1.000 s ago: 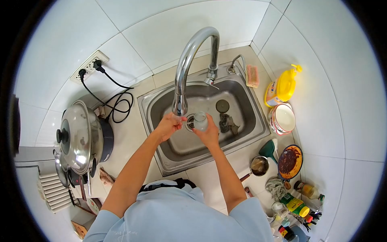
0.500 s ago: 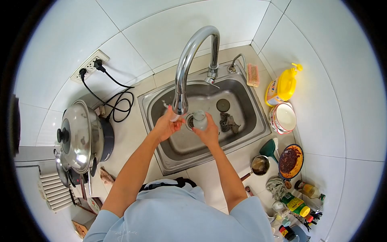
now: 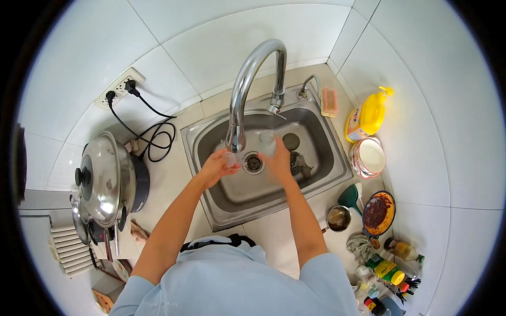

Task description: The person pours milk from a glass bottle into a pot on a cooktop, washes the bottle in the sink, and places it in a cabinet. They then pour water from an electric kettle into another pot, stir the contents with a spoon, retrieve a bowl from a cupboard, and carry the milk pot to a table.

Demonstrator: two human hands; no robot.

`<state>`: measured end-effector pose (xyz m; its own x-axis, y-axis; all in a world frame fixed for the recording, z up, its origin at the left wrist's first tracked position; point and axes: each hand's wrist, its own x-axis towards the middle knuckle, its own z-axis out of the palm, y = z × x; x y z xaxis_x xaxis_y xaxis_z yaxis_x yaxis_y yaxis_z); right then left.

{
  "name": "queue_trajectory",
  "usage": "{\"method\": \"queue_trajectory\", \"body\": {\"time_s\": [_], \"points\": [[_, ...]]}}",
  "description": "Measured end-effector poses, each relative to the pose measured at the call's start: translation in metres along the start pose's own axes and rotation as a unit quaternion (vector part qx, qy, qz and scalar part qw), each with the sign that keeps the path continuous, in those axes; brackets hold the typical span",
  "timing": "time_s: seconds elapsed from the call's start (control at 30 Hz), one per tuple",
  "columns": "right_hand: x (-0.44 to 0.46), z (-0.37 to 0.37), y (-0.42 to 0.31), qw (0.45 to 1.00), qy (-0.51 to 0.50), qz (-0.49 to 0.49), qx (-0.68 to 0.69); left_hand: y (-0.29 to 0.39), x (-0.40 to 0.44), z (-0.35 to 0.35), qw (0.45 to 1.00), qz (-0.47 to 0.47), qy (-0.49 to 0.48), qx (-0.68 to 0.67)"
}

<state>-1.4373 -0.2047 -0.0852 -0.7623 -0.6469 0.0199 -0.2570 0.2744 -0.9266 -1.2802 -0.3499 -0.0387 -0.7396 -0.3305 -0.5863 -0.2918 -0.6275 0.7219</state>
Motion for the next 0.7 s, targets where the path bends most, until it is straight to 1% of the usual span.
{"method": "queue_trajectory", "body": {"time_s": [0.03, 0.1, 0.13, 0.17, 0.2, 0.23, 0.27, 0.3, 0.33, 0.37, 0.4, 0.43, 0.47, 0.5, 0.53, 0.57, 0.6, 0.67, 0.7], "points": [[0.013, -0.003, 0.005, 1.000, 0.000, -0.002, 0.000, 0.000, -0.003, -0.004, 1.000, 0.000, 0.004, -0.010], [0.041, -0.008, 0.021, 0.999, 0.018, -0.007, -0.043, 0.004, -0.005, -0.012, 1.000, 0.001, 0.009, -0.020], [0.054, -0.014, 0.025, 0.999, 0.016, -0.008, -0.043, 0.005, -0.007, -0.016, 0.998, -0.023, -0.022, -0.051], [0.066, -0.020, 0.026, 0.996, 0.044, -0.045, -0.068, 0.005, -0.011, -0.020, 0.994, -0.048, -0.050, -0.082], [0.072, -0.023, 0.023, 0.990, 0.071, -0.082, -0.092, 0.006, -0.013, -0.021, 0.994, -0.049, -0.045, -0.084], [0.074, -0.028, 0.021, 0.990, 0.067, -0.081, -0.090, 0.007, -0.014, -0.022, 0.989, -0.050, -0.061, -0.129], [0.074, -0.034, 0.015, 0.998, 0.029, -0.033, -0.054, 0.006, -0.016, -0.022, 0.980, -0.052, -0.077, -0.174], [0.073, -0.036, 0.011, 1.000, -0.008, 0.015, -0.020, 0.004, -0.018, -0.021, 0.980, -0.053, -0.075, -0.176], [0.069, -0.035, 0.011, 1.000, -0.010, 0.014, -0.021, 0.004, -0.019, -0.019, 0.983, -0.028, -0.057, -0.173], [0.059, -0.031, 0.013, 0.997, 0.010, -0.046, -0.060, 0.004, -0.019, -0.017, 0.985, -0.003, -0.041, -0.170], [0.048, -0.029, 0.016, 0.989, 0.031, -0.104, -0.100, 0.003, -0.019, -0.013, 0.985, -0.005, -0.042, -0.170], [0.037, -0.023, 0.019, 0.989, 0.033, -0.103, -0.102, 0.001, -0.018, -0.009, 0.997, 0.038, 0.004, -0.071], [0.025, -0.014, 0.019, 0.995, -0.017, -0.068, -0.072, -0.001, -0.018, -0.004, 0.995, 0.082, 0.051, 0.028], [0.011, -0.004, 0.019, 0.996, -0.066, -0.032, -0.040, -0.001, -0.019, 0.002, 0.995, 0.080, 0.049, 0.029], [-0.004, 0.006, 0.019, 0.994, -0.063, -0.085, -0.035, -0.001, -0.021, 0.008, 0.980, 0.123, 0.069, 0.143], [-0.018, 0.017, 0.018, 0.988, -0.061, -0.138, -0.029, 0.000, -0.023, 0.013, 0.949, 0.164, 0.089, 0.255], [-0.027, 0.025, 0.007, 0.988, -0.061, -0.135, -0.028, -0.001, -0.024, 0.015, 0.949, 0.161, 0.090, 0.256], [-0.041, 0.036, -0.013, 0.986, -0.119, -0.106, 0.056, 0.000, -0.027, 0.017, 0.889, 0.223, 0.047, 0.396], [-0.045, 0.041, -0.013, 0.986, -0.118, -0.104, 0.058, 0.001, -0.031, 0.017, 0.889, 0.221, 0.046, 0.398]]}}
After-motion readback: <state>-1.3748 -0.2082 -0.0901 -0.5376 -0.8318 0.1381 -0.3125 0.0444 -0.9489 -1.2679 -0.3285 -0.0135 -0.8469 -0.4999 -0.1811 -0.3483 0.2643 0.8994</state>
